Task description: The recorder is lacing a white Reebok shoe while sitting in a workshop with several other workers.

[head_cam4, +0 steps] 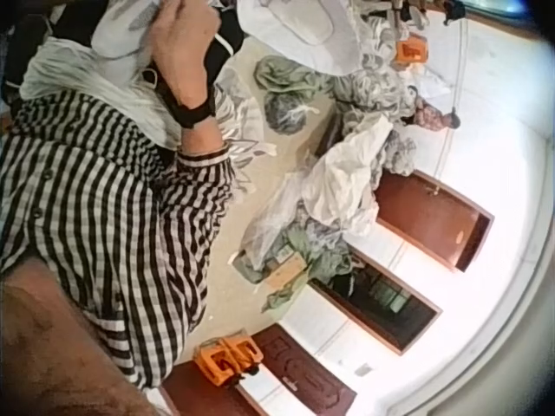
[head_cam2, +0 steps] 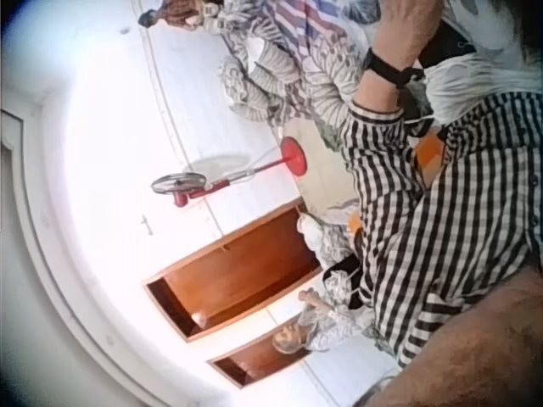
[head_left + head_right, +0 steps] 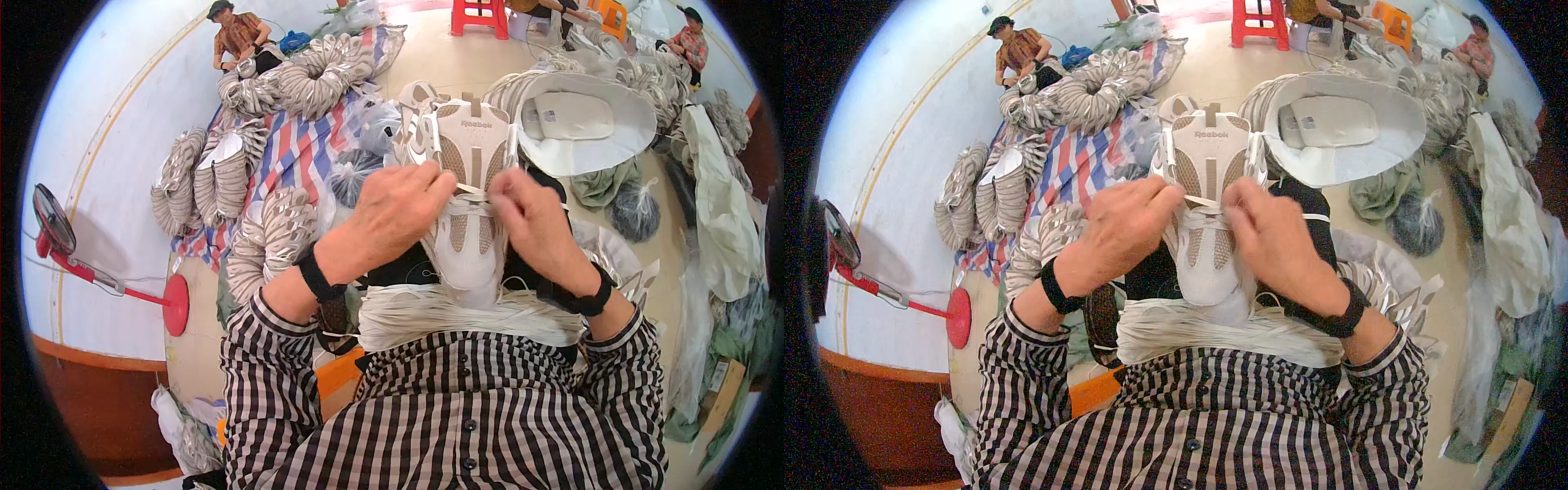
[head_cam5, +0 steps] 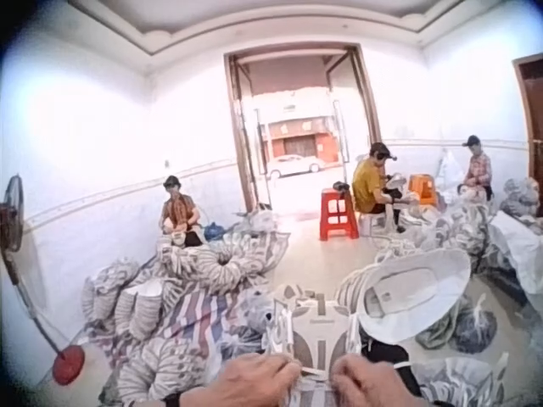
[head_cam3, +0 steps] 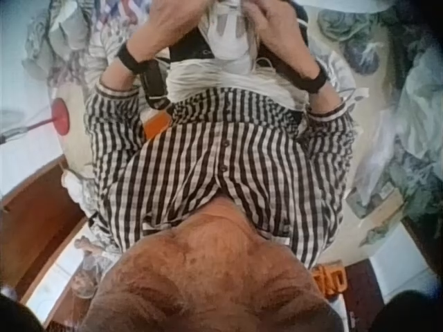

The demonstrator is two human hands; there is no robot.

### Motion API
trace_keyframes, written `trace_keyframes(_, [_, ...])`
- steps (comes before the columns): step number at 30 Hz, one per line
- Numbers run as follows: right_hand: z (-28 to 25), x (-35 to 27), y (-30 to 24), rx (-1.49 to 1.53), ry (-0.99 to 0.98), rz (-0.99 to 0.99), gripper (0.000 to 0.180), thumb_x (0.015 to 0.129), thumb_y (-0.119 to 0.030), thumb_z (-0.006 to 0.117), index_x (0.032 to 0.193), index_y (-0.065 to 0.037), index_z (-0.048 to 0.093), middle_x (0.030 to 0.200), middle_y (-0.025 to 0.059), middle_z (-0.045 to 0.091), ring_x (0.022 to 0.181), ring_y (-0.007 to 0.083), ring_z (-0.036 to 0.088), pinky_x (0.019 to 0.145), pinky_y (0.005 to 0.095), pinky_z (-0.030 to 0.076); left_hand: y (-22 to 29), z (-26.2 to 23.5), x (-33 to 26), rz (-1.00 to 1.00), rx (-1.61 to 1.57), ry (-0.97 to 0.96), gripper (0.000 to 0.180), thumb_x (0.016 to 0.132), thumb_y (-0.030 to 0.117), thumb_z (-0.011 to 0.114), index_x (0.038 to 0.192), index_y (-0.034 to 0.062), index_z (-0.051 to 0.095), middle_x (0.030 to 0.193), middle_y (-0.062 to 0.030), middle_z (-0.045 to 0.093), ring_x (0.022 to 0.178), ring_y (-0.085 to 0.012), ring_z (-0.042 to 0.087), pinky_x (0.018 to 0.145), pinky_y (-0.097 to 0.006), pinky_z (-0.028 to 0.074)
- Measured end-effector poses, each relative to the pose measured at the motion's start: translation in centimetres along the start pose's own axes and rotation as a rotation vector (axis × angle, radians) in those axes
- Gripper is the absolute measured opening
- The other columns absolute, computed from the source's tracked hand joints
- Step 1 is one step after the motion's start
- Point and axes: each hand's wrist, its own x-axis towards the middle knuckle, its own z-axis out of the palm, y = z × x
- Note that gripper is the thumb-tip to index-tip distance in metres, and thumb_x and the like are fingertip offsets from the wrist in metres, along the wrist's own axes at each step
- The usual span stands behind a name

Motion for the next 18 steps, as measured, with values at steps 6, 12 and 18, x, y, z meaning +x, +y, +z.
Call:
trace_keyframes(6, [-1.3, -1.8, 2.4, -0.328, 0.186, -0.065, 0.025, 0.088, -0.003, 0.058, 0.113, -0.003, 0.052, 0.102, 0.0180, 0.062, 0.082, 0.0392, 0.065, 0.066, 0.0439, 0.051, -1.4, 0.0, -0.7, 0.078, 0.103, 0.024, 0.022, 0.077, 0.003, 0.058, 0.099, 0.0050, 0.059, 0.074, -0.0062, 0.053, 0.066, -0.0222, 0.058, 0.060, -0.033, 0.044])
trace_keyframes(12, [0.5, -3.4, 4.1, -0.469, 0.101, -0.092, 0.038, 0.084, 0.001, 0.060, 0.121, -0.003, 0.048, 0.104, 0.0178, 0.060, 0.081, 0.0386, 0.064, 0.065, 0.0465, 0.052, -2.0, 0.0, -1.6, 0.129, 0.150, -0.011, 0.023, 0.076, 0.004, 0.059, 0.099, 0.0028, 0.060, 0.075, -0.0063, 0.054, 0.068, -0.0197, 0.057, 0.061, -0.032, 0.044])
trace_keyframes(18, [-1.2, -2.2, 5.9, -0.656, 0.146, -0.196, 0.014, 0.086, -0.001, 0.056, 0.100, -0.003, 0.055, 0.076, 0.0157, 0.061, 0.070, 0.0353, 0.063, 0.059, 0.0446, 0.049, -3.0, -0.5, -2.9, 0.090, 0.214, -0.009, 0.022, 0.076, 0.004, 0.059, 0.098, 0.0036, 0.060, 0.075, -0.0061, 0.054, 0.068, -0.0211, 0.058, 0.062, -0.033, 0.043])
